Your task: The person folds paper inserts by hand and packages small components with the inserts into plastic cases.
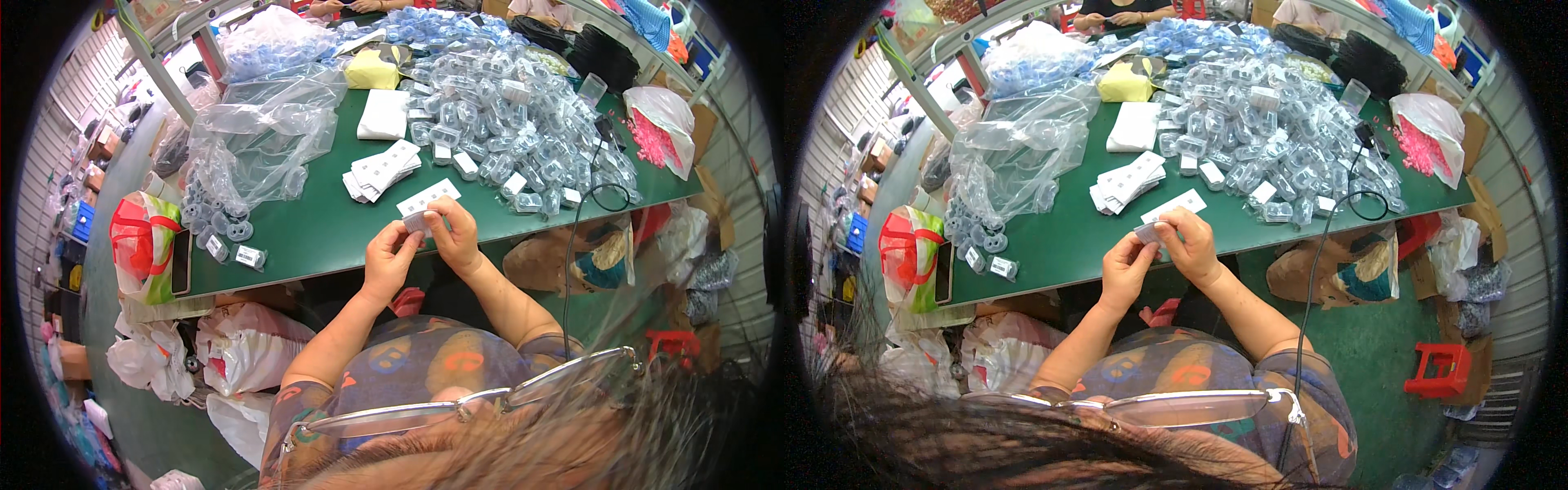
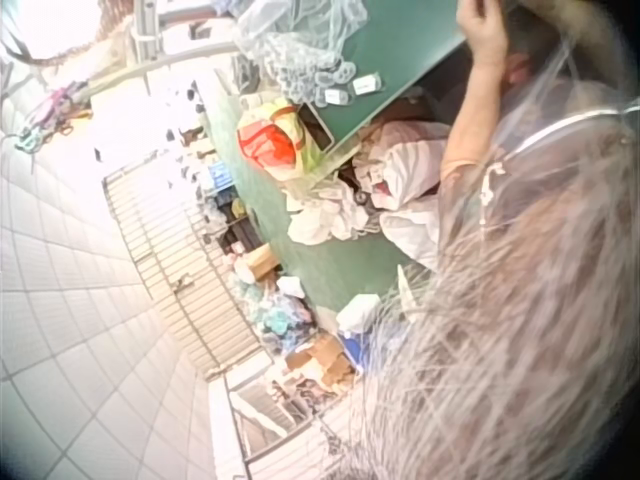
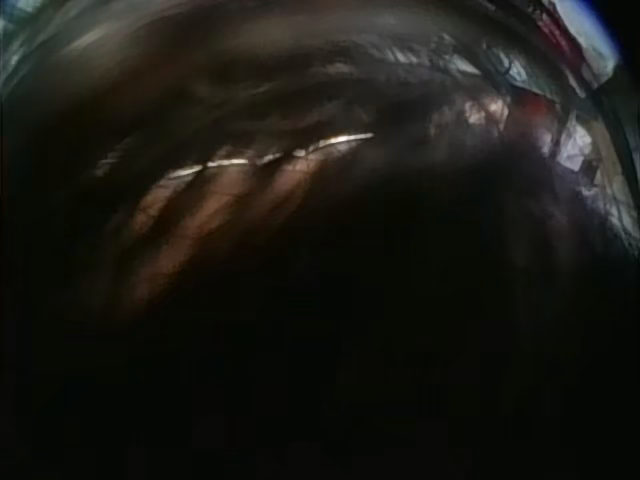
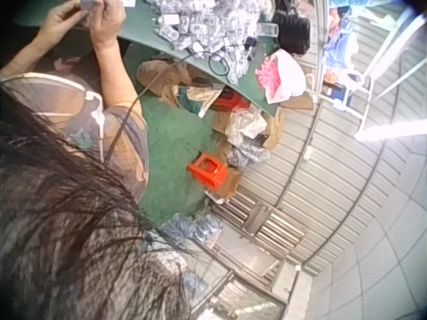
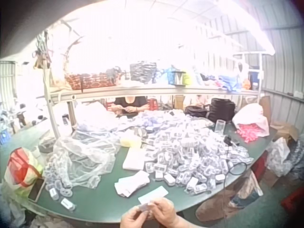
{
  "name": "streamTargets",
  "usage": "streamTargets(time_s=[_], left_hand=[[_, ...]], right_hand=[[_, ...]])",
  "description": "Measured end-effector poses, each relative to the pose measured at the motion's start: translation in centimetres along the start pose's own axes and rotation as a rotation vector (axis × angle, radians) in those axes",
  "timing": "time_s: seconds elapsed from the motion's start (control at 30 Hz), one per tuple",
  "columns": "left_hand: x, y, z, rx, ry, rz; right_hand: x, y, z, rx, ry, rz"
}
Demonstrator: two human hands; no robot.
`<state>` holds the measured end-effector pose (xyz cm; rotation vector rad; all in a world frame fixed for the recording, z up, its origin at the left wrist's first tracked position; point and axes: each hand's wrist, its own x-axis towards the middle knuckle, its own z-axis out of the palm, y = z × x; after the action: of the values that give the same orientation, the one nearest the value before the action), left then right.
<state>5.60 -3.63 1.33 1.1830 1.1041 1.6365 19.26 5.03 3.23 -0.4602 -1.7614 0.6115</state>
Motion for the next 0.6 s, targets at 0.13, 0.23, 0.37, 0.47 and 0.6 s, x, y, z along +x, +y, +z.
streamTargets(time_s=[0.13,0.23,0.37,0.47,0.6], left_hand=[[0.2,0.4,-0.1,0.139,-0.019,0.061],[0.1,0.0,-0.1,0.032,0.015,0.057],[-0.2,0.4,0.1,-0.027,0.027,0.07],[-0.2,0.5,0.0,-0.038,0.016,0.051],[-0.4,-0.2,0.0,-0.018,0.009,0.038]], right_hand=[[-0.8,-0.3,0.7,0.061,0.02,0.162],[-0.7,-0.2,1.1,0.098,0.021,0.19],[0.2,-0.8,1.1,0.071,0.035,0.143],[0.0,-0.8,1.0,0.078,0.023,0.19],[-0.1,-0.9,1.1,0.07,0.027,0.172]])
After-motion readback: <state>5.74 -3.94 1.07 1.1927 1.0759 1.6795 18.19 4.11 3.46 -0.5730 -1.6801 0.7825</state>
